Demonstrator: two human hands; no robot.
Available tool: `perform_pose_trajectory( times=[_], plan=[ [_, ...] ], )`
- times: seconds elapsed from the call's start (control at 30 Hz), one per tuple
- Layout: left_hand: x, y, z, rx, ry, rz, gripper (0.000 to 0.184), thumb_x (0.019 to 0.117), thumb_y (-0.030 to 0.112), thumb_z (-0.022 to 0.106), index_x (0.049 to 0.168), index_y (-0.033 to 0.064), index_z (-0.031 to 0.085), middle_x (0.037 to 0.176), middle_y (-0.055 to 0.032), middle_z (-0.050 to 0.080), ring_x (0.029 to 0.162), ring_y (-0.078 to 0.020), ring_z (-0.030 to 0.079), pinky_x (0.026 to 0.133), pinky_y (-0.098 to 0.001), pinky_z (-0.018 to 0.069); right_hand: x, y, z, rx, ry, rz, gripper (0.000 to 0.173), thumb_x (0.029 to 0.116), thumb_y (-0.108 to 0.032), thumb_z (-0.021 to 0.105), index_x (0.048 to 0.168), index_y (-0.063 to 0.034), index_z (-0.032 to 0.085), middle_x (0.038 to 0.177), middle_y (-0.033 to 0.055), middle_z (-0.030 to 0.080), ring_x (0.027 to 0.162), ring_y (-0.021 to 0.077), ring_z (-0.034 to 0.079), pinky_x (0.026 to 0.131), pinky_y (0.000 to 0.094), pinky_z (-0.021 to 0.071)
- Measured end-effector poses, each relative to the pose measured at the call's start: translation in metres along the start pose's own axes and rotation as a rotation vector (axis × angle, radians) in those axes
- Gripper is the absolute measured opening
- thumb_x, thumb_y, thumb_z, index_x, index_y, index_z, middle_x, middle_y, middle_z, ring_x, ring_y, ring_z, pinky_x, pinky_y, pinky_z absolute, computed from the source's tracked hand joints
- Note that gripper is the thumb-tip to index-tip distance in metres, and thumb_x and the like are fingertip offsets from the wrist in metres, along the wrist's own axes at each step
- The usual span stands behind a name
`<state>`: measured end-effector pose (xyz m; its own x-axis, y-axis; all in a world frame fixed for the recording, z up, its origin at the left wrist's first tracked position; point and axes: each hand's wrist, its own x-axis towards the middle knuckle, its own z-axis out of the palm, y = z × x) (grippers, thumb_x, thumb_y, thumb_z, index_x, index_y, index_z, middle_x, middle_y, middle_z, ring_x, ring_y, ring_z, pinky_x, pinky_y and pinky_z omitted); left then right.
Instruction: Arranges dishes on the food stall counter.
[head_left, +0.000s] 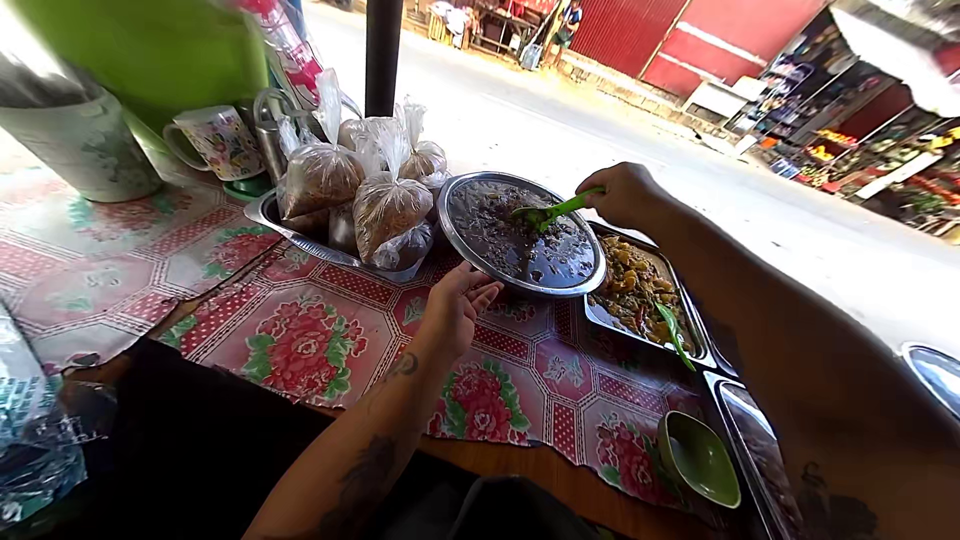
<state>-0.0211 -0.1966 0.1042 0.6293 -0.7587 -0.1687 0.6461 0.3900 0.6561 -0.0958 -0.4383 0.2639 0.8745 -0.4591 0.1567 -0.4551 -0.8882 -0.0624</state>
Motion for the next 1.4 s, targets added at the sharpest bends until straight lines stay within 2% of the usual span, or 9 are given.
perform_pose_trajectory(
  times=[0.13,0.27,0.43,0.73,0.9,1.03,1.2,1.3,1.4],
  plan=[
    [0.001,-0.002,0.0,-0.037,0.01,-0.008,0.039,0.1085,0.008,0.042,0.146,-0.0019,0.041,0.11,-0.0154,0.063,0.085,-0.0178,0.068,0.081,-0.0283,0.0581,-0.012,-0.011,-0.044,-0.035,0.005,0.043,0.02,0.1025,-0.008,0.058,0.112,-0.0021,0.074,0.099,0.0219,0.073,0.088,0.0375,0.07,0.084,0.0617,0.053],
    [0.001,-0.004,0.001,-0.037,0.015,-0.011,0.04,0.1087,0.009,0.04,0.147,0.0003,0.042,0.118,-0.0145,0.061,0.089,-0.0177,0.068,0.082,-0.028,0.0575,-0.027,-0.031,-0.063,-0.062,0.033,0.003,0.018,0.1016,-0.006,0.06,0.11,-0.0042,0.075,0.096,0.0184,0.072,0.085,0.0321,0.069,0.081,0.057,0.0535],
    [0.002,-0.005,0.001,-0.06,0.02,-0.008,0.039,0.1082,0.01,0.04,0.147,0.0005,0.041,0.124,-0.0147,0.057,0.089,-0.0172,0.067,0.081,-0.0273,0.058,-0.022,-0.046,-0.02,-0.103,-0.001,-0.051,0.019,0.0972,0.0,0.059,0.107,-0.0003,0.075,0.098,0.0223,0.072,0.096,0.0393,0.069,0.086,0.0604,0.0524],
    [-0.001,-0.005,0.0,-0.066,0.004,0.027,0.034,0.1089,0.01,0.04,0.141,-0.0003,0.047,0.119,-0.0146,0.059,0.088,-0.0175,0.066,0.081,-0.0282,0.0573,0.003,-0.028,0.044,-0.133,-0.151,-0.015,0.023,0.0997,-0.001,0.056,0.115,0.0011,0.074,0.114,0.0245,0.071,0.114,0.0418,0.066,0.101,0.0587,0.0489],
    [-0.001,-0.003,0.002,-0.054,0.007,0.026,0.037,0.1104,0.011,0.034,0.145,-0.0014,0.043,0.131,-0.0178,0.055,0.094,-0.0193,0.066,0.084,-0.0293,0.0559,0.0,-0.039,-0.015,-0.111,-0.011,-0.026,0.022,0.099,-0.002,0.058,0.112,0.0,0.075,0.105,0.0251,0.072,0.104,0.0436,0.068,0.092,0.064,0.0503],
    [-0.003,-0.004,0.003,-0.057,0.014,0.026,0.038,0.11,0.01,0.035,0.145,-0.0023,0.043,0.132,-0.0183,0.055,0.096,-0.0193,0.066,0.085,-0.0293,0.0559,0.0,-0.051,-0.044,-0.138,0.057,0.061,0.023,0.0993,-0.001,0.057,0.115,-0.0003,0.074,0.109,0.025,0.071,0.108,0.0423,0.067,0.095,0.0617,0.0492],
    [-0.004,-0.002,0.004,-0.059,0.024,0.033,0.039,0.1092,0.009,0.037,0.146,-0.002,0.042,0.128,-0.0178,0.055,0.095,-0.0198,0.065,0.084,-0.0289,0.0552,0.016,-0.032,0.01,-0.095,-0.022,0.051,0.02,0.0969,0.0,0.059,0.11,0.0015,0.074,0.108,0.0263,0.07,0.108,0.0439,0.067,0.093,0.063,0.0508],
    [-0.005,-0.001,0.005,-0.08,0.029,0.024,0.039,0.1093,0.008,0.035,0.146,-0.0029,0.04,0.132,-0.0196,0.052,0.096,-0.021,0.065,0.086,-0.0296,0.0553,0.028,-0.016,0.047,-0.062,-0.094,0.115,0.026,0.0984,0.0,0.056,0.118,-0.0014,0.074,0.117,0.0255,0.07,0.116,0.0434,0.065,0.1,0.0625,0.0492],
    [-0.005,0.0,0.006,-0.095,0.046,0.013,0.038,0.1092,0.007,0.036,0.146,-0.0031,0.041,0.128,-0.0205,0.054,0.093,-0.0218,0.065,0.084,-0.0298,0.0561,0.029,-0.006,0.046,-0.059,-0.083,0.076,0.026,0.1013,-0.003,0.055,0.119,-0.0024,0.074,0.118,0.0247,0.07,0.116,0.043,0.065,0.101,0.0616,0.0488]
  ],
)
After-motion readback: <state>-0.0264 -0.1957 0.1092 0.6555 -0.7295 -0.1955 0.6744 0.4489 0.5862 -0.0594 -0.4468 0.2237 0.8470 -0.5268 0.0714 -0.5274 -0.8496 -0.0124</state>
